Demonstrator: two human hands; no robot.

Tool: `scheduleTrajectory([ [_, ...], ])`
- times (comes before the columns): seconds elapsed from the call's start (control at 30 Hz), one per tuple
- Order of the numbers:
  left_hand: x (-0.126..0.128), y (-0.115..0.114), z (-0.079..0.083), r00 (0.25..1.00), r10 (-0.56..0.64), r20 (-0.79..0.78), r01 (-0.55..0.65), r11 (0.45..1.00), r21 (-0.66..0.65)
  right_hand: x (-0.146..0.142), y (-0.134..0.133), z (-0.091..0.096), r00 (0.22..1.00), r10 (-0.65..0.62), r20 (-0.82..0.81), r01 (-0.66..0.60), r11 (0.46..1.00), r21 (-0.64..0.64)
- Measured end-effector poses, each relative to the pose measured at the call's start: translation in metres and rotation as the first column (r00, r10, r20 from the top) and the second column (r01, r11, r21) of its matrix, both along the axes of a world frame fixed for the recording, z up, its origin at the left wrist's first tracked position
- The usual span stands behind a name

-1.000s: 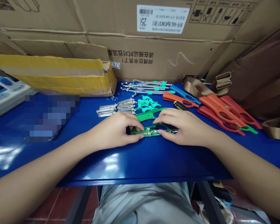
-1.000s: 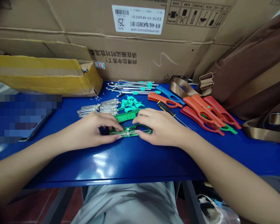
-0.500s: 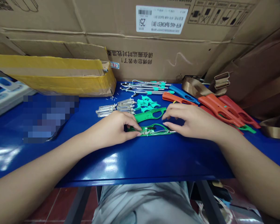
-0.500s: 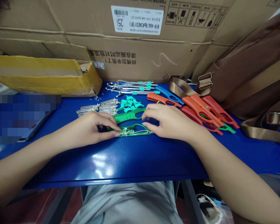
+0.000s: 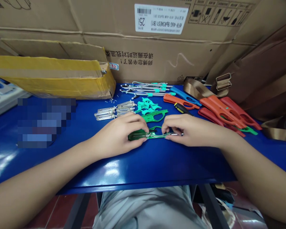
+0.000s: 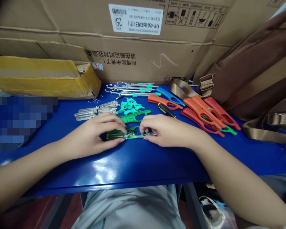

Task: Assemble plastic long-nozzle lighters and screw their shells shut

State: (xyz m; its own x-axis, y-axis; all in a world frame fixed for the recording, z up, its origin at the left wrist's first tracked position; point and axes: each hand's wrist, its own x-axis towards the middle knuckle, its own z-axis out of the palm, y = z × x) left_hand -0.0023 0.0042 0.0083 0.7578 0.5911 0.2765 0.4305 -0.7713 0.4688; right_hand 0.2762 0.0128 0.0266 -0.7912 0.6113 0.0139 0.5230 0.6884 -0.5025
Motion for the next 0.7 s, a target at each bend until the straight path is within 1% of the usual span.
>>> scheduleTrajectory([
  [0.1, 0.0, 0.0, -0.002, 0.999, -0.02, -0.025, 0.021, 1.0, 0.021, -0.001, -0.001, 0.0, 1.0, 0.008, -0.004, -0.008, 1.0, -0.005],
  [0.33, 0.001, -0.001, -0.001, 0.999, 0.0, -0.053, 0.001, 1.0, 0.02, 0.001, 0.0, 0.003, 1.0, -0.003, -0.004, 0.003, 0.999, -0.032],
  [0.43, 0.001, -0.002, -0.001, 0.998, 0.007, -0.065, -0.006, 1.0, 0.018, 0.0, 0.0, 0.003, 1.0, 0.014, 0.006, -0.014, 0.999, -0.048],
  [0.5, 0.001, -0.003, -0.002, 0.998, 0.008, -0.069, -0.007, 1.0, 0.012, -0.002, 0.0, 0.002, 1.0, 0.015, -0.018, -0.016, 0.999, -0.049],
  [0.53, 0.002, -0.003, -0.002, 0.998, 0.006, -0.07, -0.006, 1.0, 0.007, -0.003, 0.001, 0.0, 0.999, 0.0, -0.04, -0.002, 0.999, -0.034],
  [0.6, 0.002, -0.003, -0.003, 0.998, 0.004, -0.069, -0.004, 1.0, 0.005, -0.004, 0.005, -0.006, 0.989, -0.09, -0.117, 0.098, 0.993, 0.067],
  [0.67, 0.002, -0.004, -0.004, 0.998, -0.001, -0.065, 0.001, 1.0, 0.012, -0.004, 0.011, -0.013, 0.972, -0.174, -0.16, 0.207, 0.953, 0.22],
  [0.7, 0.003, -0.004, -0.004, 0.998, -0.002, -0.064, 0.003, 1.0, 0.018, -0.004, 0.014, -0.016, 0.97, -0.183, -0.161, 0.224, 0.931, 0.29],
])
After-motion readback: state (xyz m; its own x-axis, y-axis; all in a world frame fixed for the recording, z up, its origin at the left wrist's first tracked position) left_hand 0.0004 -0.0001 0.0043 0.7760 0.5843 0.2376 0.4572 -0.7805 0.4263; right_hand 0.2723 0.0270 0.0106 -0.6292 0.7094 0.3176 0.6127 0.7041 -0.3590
